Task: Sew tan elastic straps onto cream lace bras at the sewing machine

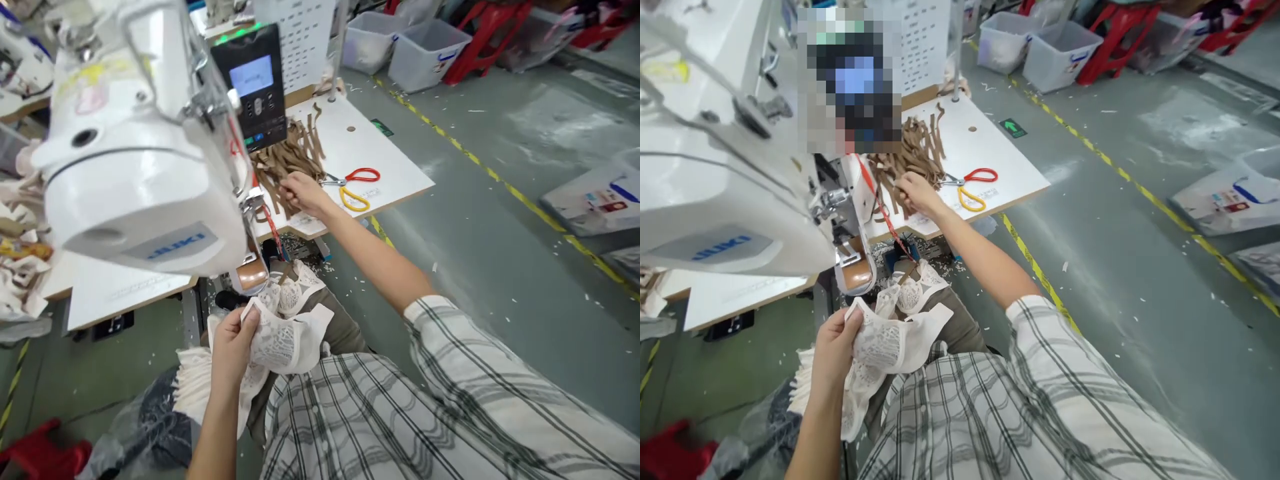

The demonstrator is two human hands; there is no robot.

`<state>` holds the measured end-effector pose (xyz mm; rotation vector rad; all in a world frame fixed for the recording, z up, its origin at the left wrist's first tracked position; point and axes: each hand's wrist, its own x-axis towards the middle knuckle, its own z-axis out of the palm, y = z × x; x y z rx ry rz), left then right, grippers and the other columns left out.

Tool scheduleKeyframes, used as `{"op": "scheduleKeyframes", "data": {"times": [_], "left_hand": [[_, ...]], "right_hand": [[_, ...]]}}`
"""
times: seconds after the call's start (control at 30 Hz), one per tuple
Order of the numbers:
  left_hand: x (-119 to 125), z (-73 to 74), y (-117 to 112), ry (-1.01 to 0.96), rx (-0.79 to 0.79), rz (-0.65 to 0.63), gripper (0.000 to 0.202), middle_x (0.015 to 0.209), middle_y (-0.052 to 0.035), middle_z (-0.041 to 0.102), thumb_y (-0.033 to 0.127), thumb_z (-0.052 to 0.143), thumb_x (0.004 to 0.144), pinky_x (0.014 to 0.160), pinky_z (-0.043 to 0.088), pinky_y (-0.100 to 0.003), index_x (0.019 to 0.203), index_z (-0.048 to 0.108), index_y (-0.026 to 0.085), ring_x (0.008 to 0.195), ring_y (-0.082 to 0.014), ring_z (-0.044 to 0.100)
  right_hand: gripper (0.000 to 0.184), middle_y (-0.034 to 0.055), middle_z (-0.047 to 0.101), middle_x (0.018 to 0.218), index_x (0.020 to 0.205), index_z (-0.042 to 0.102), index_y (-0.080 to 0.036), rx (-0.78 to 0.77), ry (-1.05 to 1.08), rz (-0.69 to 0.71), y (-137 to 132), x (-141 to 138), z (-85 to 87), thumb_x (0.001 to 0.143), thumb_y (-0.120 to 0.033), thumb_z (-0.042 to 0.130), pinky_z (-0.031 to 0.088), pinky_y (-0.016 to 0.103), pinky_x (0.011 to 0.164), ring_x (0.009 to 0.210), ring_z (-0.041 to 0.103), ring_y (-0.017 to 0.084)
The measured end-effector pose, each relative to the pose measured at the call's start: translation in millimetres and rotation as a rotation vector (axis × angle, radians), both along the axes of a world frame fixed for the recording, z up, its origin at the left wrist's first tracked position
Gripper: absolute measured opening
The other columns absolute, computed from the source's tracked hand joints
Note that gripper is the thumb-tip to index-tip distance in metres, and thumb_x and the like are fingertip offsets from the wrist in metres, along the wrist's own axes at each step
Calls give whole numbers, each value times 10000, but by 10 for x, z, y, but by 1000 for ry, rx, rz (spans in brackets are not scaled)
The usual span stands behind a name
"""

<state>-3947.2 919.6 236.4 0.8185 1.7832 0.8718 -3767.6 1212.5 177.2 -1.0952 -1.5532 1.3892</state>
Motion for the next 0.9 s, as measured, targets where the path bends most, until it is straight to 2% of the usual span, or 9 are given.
{"op": "scheduleKeyframes", "data": {"times": [0.07,0.13,0.23,0.37,0.5,0.67,0.73,0.83,0.9], "left_hand": [[11,66,3,89,55,-29,326,673,8,564,466,688,844,586,383,-206,766,692,149,642,-118,479],[21,146,0,171,99,-56,276,667,7,572,409,680,850,579,384,-204,751,704,152,638,-117,484],[47,266,-27,250,132,-89,247,663,2,599,384,670,862,570,394,-206,785,734,158,629,-120,499],[117,361,-89,294,152,-115,270,688,-10,644,414,661,879,578,412,-211,835,763,168,640,-131,533],[171,334,-98,246,111,-174,319,883,-40,724,418,691,859,645,446,-220,1057,765,180,749,-156,595],[161,227,-87,69,3,-278,368,635,1,558,463,629,891,548,333,-214,742,701,135,604,-107,436],[173,209,-95,-6,-7,-248,381,630,7,527,478,631,887,551,324,-218,733,681,133,599,-103,411],[221,221,-103,-46,-10,-220,377,651,0,538,479,632,884,564,337,-222,732,677,136,615,-110,424],[251,249,-102,-29,-8,-220,367,657,-2,542,472,630,884,568,345,-223,730,677,143,623,-116,433]], "right_hand": [[363,-55,605,678,776,482,-213,-88,128,57,-394,8,42,929,-539,532,359,162,482,513,448,11],[412,-63,624,717,866,551,-197,-199,245,152,-848,31,79,832,-600,625,389,144,492,509,468,-8],[446,-47,656,773,1074,623,-191,-438,458,323,-1496,55,131,756,-450,796,476,160,493,529,542,21],[514,-44,619,849,1314,552,-250,-474,557,314,-2036,-24,209,842,-311,746,520,181,506,556,610,47],[647,-22,622,944,1434,435,-313,-457,605,241,-2199,-131,252,858,-313,730,542,193,528,599,615,59],[579,-32,615,901,1370,480,-299,-525,643,215,-2222,-157,192,854,-329,740,529,192,542,584,570,53],[484,-36,622,871,1275,547,-280,-540,654,234,-2230,-137,160,841,-341,753,523,192,558,604,575,59],[258,-19,640,817,961,652,-206,-538,547,324,-2222,-84,130,810,-376,775,516,203,587,651,588,80],[254,-13,639,765,853,668,-183,-585,473,398,-2182,-38,114,795,-403,780,494,204,563,630,575,85]]}}
